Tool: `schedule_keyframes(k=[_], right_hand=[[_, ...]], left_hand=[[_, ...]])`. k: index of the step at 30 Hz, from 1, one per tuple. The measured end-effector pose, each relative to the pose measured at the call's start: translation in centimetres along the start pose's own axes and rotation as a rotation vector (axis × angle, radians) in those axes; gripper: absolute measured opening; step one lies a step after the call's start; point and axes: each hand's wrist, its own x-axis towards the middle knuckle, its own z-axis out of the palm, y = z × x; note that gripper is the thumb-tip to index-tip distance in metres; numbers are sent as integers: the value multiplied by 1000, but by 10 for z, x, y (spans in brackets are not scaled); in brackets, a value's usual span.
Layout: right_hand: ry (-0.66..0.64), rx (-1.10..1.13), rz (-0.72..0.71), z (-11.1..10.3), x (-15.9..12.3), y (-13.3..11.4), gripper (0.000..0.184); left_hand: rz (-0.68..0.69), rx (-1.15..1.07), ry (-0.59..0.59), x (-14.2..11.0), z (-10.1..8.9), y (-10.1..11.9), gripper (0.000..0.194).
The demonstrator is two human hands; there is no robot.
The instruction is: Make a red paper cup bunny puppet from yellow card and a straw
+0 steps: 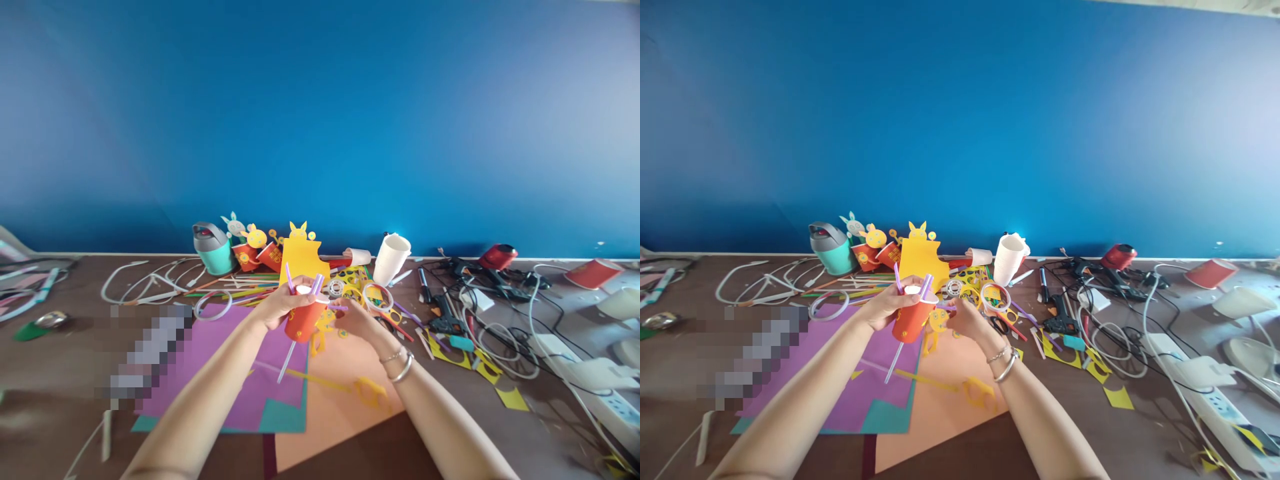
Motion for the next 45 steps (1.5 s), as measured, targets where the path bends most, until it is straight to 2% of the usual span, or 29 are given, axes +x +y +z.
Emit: schedule_keyframes(k=[3,6,8,12,17,29,45], right_hand=[[-42,173,92,-25,6,-2,19],[150,513,135,-42,6,-14,21],[223,651,100,-47,2,-25,27],[223,747,106,-47,-7,-42,35],[203,752,97,-45,-11,-49,36],[181,600,18,-43,-10,-50,42],[213,513,-39,-42,-9,-50,40]], left_hand=[[-19,-19,9,0,1,1,42],[-41,-26,13,0,6,0,44],[-51,-39,12,1,11,-2,45],[-45,-27,51,1,21,-7,45],[-37,-24,26,1,26,-11,44],[-52,-78,2,0,29,-12,45],[-77,-84,-2,-1,30,-11,44]])
